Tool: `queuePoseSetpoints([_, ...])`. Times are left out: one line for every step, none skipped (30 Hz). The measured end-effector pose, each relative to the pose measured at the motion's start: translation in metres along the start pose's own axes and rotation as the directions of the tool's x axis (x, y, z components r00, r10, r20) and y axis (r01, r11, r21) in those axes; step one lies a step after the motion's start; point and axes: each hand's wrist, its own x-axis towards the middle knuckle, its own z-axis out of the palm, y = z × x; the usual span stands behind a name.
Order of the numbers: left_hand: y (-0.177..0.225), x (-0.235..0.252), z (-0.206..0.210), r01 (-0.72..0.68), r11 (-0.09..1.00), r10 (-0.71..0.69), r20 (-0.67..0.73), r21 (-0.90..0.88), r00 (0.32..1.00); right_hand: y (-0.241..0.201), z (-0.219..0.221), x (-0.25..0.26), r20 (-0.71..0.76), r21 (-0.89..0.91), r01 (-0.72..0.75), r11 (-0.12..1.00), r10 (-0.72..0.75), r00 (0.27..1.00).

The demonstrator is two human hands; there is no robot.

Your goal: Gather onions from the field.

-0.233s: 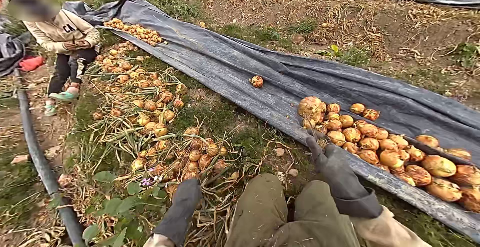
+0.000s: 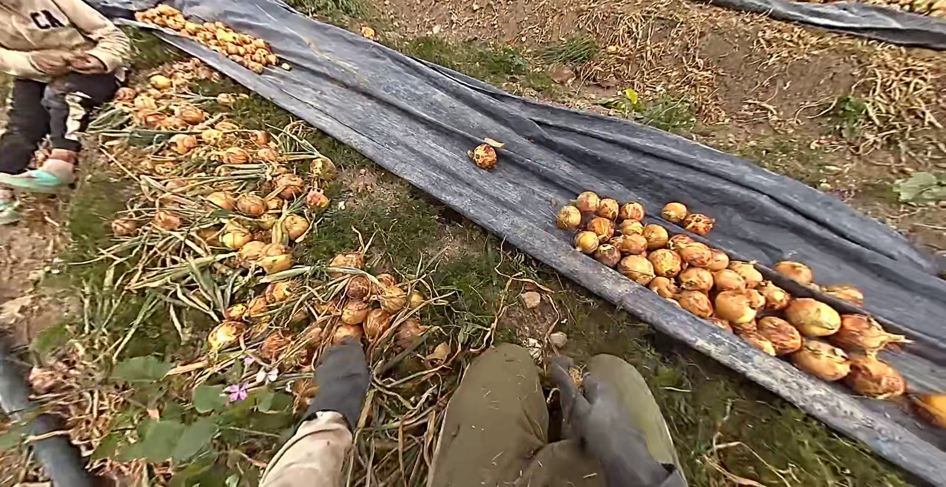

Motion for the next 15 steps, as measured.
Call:
queuePoseSetpoints([-0.005,0.007,0.005,-0.009,1.0,0.009,0.032,-0.016,0.999,0.034,0.01,0.0,0.045,-0.015,0.07,0.997,-0.069,0.997])
queuePoseSetpoints([-0.011,0.011,0.006,-0.021,0.999,0.023,0.052,-0.039,0.998,0.057,0.018,-0.004,0.073,-0.038,0.12,0.992,-0.117,0.99])
queuePoseSetpoints([-0.015,0.017,0.004,-0.006,0.999,0.008,0.061,-0.039,0.998,0.071,0.025,-0.009,0.069,-0.054,0.17,0.984,-0.167,0.984])
queuePoseSetpoints([-0.02,0.018,0.0,-0.017,0.999,0.02,0.058,-0.047,0.998,0.076,0.028,-0.014,0.069,-0.082,0.214,0.973,-0.209,0.976])
queuePoseSetpoints([-0.025,0.012,-0.009,-0.049,0.996,0.053,0.066,-0.072,0.996,0.077,0.029,-0.016,0.066,-0.107,0.262,0.959,-0.256,0.964])
queuePoseSetpoints([-0.029,0.001,-0.02,-0.094,0.991,0.101,0.07,-0.099,0.992,0.075,0.03,-0.015,0.068,-0.131,0.299,0.945,-0.293,0.954])
queuePoseSetpoints([-0.034,-0.014,-0.028,-0.154,0.979,0.163,0.064,-0.132,0.984,0.072,0.032,-0.012,0.078,-0.15,0.33,0.932,-0.321,0.944])
queuePoseSetpoints([-0.039,-0.031,-0.034,-0.225,0.956,0.237,0.044,-0.191,0.97,0.068,0.035,-0.01,0.099,-0.161,0.364,0.918,-0.352,0.931])
queuePoseSetpoints([-0.043,-0.049,-0.039,-0.285,0.917,0.302,0.019,-0.279,0.953,0.063,0.037,-0.007,0.12,-0.157,0.398,0.904,-0.383,0.916])
queuePoseSetpoints([-0.043,-0.069,-0.046,-0.333,0.862,0.353,-0.018,-0.382,0.935,0.055,0.04,-0.003,0.141,-0.132,0.42,0.898,-0.402,0.905])
queuePoseSetpoints([-0.041,-0.091,-0.054,-0.38,0.792,0.4,-0.064,-0.477,0.914,0.046,0.044,-0.002,0.165,-0.073,0.431,0.899,-0.416,0.894])
queuePoseSetpoints([-0.038,-0.112,-0.06,-0.438,0.705,0.441,-0.138,-0.558,0.887,0.035,0.046,-0.003,0.212,-0.004,0.426,0.905,-0.415,0.885])
queuePoseSetpoints([-0.033,-0.133,-0.064,-0.496,0.599,0.479,-0.215,-0.629,0.851,0.023,0.049,-0.007,0.266,0.083,0.4,0.913,-0.407,0.874])
queuePoseSetpoints([-0.027,-0.152,-0.067,-0.548,0.488,0.51,-0.288,-0.68,0.811,0.011,0.053,-0.011,0.315,0.179,0.365,0.914,-0.405,0.858])
queuePoseSetpoints([-0.019,-0.168,-0.068,-0.599,0.389,0.536,-0.356,-0.7,0.765,0.003,0.057,-0.016,0.34,0.274,0.341,0.9,-0.422,0.841])
